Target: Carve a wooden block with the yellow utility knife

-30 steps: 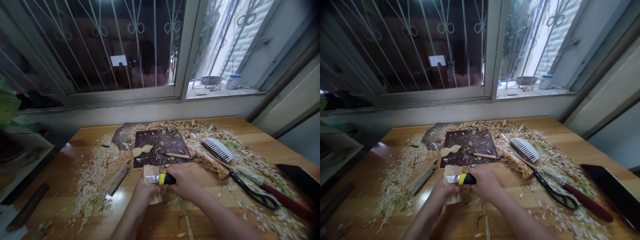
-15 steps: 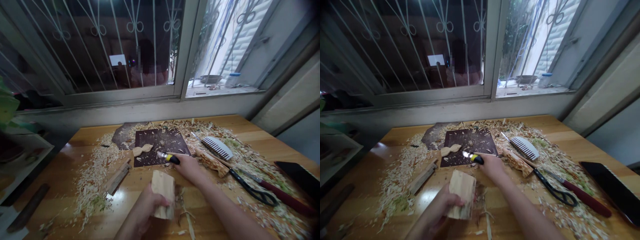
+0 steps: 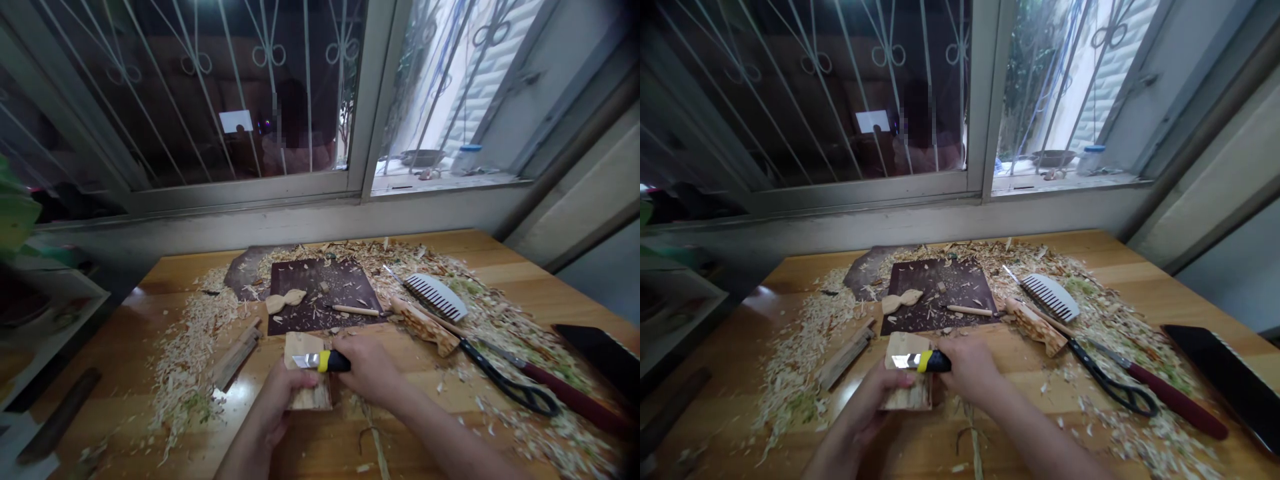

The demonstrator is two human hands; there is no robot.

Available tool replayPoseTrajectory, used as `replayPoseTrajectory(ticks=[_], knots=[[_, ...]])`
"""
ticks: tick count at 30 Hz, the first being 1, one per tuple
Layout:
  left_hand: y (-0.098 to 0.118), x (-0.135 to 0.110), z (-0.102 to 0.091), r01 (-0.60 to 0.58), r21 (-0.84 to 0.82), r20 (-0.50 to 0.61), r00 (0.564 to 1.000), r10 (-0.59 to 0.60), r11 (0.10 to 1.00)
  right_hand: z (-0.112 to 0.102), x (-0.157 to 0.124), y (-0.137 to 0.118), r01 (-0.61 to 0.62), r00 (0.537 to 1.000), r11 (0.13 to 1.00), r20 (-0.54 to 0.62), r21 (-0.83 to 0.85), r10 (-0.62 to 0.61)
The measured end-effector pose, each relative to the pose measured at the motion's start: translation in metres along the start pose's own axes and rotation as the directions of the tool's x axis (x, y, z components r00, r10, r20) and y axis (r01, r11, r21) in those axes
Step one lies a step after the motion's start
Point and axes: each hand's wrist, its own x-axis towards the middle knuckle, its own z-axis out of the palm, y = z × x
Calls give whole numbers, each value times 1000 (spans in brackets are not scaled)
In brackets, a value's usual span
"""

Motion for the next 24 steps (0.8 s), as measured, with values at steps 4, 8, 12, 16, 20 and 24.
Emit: replayPoseTrajectory(ticks=[4, 8, 12, 16, 20, 24], knots=[[2, -3, 4, 30, 4, 6, 1000, -30, 1000, -2, 4, 3, -50, 998, 999, -25, -19, 50], [2, -8, 11, 88, 6, 18, 996, -88, 996, -5, 10, 15, -110, 994, 993, -35, -44, 108], [0, -12, 14, 81, -36, 107, 991, -77, 996, -3, 15, 33, -280, 959, 953, -64, -115, 275], [0, -9, 9, 54, -92, 56, 997, -49, 994, 0, 16, 42, -315, 948, 942, -85, -117, 306], [5, 0, 3, 111, -224, 24, 994, -108, 968, 4, 16, 42, -307, 951, 944, -81, -119, 299], [8, 8, -2, 106, -309, 23, 994, -104, 945, 4, 16, 44, -290, 956, 950, -86, -118, 281]])
